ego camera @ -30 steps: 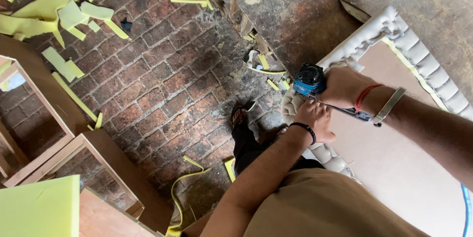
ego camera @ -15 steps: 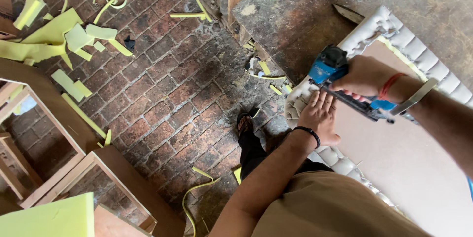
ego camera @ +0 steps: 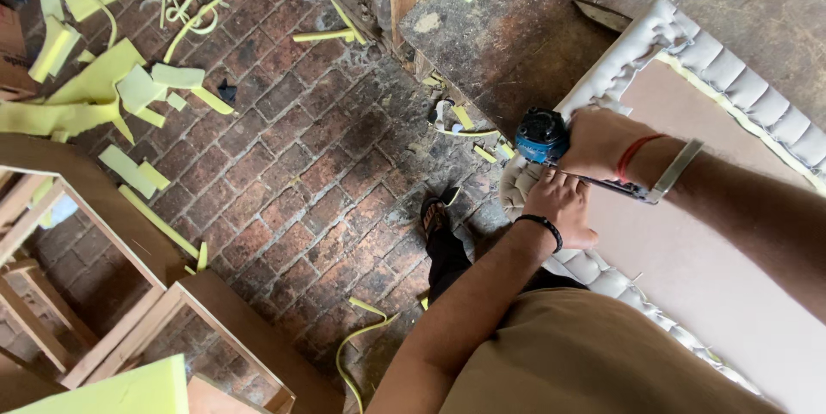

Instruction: The person pulls fabric over the edge of a padded wooden panel and staples it in place using a pneumatic staple gun. They then trim excess fabric from the edges with shears, cut a piece of foam, and pick up small foam scraps from the workbench.

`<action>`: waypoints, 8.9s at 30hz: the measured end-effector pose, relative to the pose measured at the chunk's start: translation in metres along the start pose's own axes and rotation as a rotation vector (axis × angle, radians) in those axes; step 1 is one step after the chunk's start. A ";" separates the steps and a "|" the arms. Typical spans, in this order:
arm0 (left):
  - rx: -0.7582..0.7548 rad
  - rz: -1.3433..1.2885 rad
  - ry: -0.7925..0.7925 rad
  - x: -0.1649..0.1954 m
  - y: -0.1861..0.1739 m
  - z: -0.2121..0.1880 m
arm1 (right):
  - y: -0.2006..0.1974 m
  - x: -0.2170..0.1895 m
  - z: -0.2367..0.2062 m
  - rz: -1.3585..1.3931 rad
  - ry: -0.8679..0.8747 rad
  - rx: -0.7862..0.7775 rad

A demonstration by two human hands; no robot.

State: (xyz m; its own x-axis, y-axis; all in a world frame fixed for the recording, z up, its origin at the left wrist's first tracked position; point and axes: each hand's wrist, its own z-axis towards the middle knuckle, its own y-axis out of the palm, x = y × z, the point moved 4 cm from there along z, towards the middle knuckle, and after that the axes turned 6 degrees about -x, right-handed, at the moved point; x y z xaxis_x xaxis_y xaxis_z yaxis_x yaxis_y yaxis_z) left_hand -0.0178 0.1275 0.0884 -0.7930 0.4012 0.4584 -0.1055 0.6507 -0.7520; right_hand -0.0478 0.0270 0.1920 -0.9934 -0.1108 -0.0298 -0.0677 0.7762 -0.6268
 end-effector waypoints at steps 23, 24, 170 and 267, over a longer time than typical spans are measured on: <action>0.127 -1.077 0.116 -0.140 0.022 0.063 | 0.205 0.225 -0.018 0.376 0.394 0.882; 0.121 -1.111 0.133 -0.139 0.025 0.076 | 0.201 0.221 -0.021 0.375 0.396 0.898; 0.154 -0.070 1.108 -0.109 -0.054 -0.026 | 0.186 0.062 0.008 1.104 0.371 0.840; -0.158 0.299 0.172 -0.049 -0.209 0.273 | -0.190 0.457 -0.090 0.326 0.929 1.181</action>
State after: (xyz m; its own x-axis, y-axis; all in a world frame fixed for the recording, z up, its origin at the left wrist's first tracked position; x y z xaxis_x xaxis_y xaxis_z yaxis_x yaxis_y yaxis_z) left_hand -0.1205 -0.2040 0.0940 -0.6608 0.6824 0.3127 0.2203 0.5745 -0.7883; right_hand -0.4969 -0.1151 0.3679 -0.6855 0.7231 -0.0848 -0.1787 -0.2799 -0.9433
